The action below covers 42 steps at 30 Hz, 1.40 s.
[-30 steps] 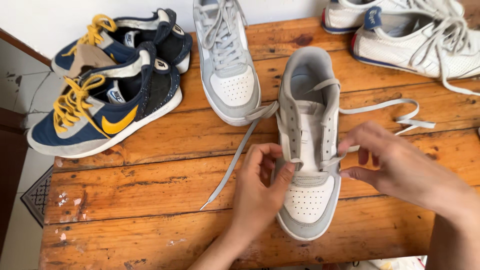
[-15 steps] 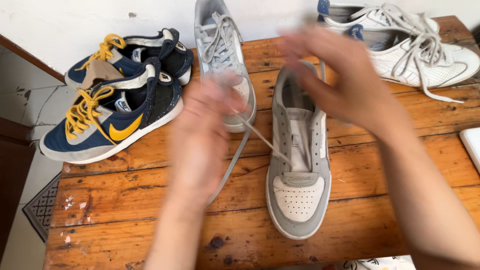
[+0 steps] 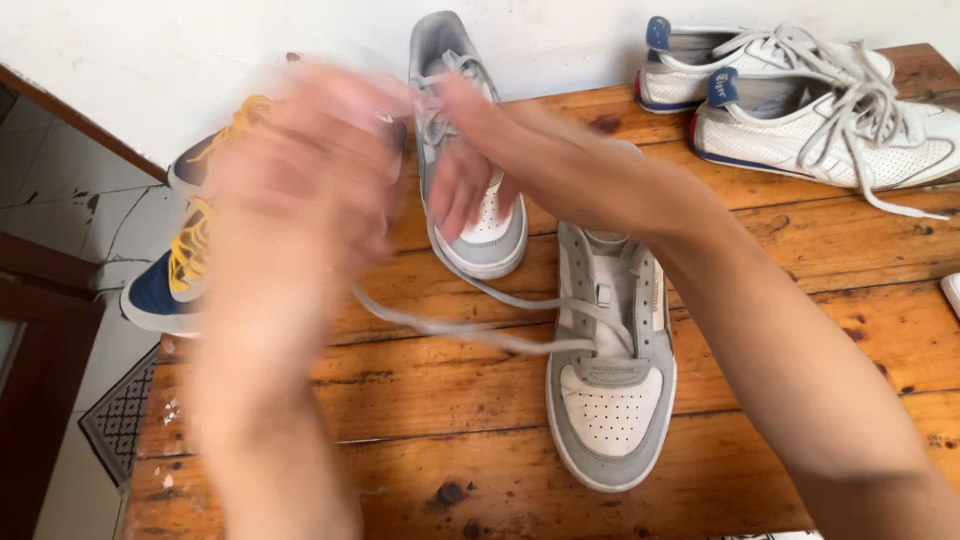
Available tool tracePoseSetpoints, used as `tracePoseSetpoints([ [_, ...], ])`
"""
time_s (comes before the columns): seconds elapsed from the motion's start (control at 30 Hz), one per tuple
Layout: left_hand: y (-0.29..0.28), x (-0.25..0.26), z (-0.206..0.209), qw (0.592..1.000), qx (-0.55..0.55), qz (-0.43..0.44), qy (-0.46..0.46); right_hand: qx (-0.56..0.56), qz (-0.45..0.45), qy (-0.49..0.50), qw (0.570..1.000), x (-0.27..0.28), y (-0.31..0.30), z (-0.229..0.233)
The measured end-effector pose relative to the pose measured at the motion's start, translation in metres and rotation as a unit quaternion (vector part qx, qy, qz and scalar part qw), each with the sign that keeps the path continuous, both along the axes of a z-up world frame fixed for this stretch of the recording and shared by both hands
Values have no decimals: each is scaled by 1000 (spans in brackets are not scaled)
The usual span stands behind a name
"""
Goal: The person threads a gray shoelace through the eyelets of a gray and white sneaker on a wooden table. They pull the laces through multiple times, adjusting the fit and tension, and tie a knot at the top.
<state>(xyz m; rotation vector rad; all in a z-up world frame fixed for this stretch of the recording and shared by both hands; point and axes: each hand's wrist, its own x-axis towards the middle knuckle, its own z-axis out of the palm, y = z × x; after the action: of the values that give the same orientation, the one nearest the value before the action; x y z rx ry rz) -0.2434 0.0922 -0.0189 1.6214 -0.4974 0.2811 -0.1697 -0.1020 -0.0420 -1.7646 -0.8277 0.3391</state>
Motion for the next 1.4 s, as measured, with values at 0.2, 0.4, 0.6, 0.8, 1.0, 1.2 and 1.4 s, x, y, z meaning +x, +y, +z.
tracePoseSetpoints([
  [0.2,-38,-9,-40,901,411,-122,67,444,-153,402,786,-48,-65,-15],
  [0.4,-5,-12,-71,856,356,-347,140,491,-88,287,818,-72,-157,-41],
  [0.6,-6,-42,-113,791,486,-321,190,369,-339,275,821,-120,-176,-116],
  [0.8,-40,-49,-111,899,410,-143,58,29,-357,220,908,-147,-177,-140],
  [1.0,-99,-53,-131,928,351,2,-121,-174,-412,-15,894,-162,-135,-149],
  [1.2,-115,-46,-141,941,333,35,-59,-120,-437,-94,886,-156,-106,-129],
  [1.4,-117,-38,-137,942,335,16,-23,-129,-421,-146,886,-155,-104,-132],
])
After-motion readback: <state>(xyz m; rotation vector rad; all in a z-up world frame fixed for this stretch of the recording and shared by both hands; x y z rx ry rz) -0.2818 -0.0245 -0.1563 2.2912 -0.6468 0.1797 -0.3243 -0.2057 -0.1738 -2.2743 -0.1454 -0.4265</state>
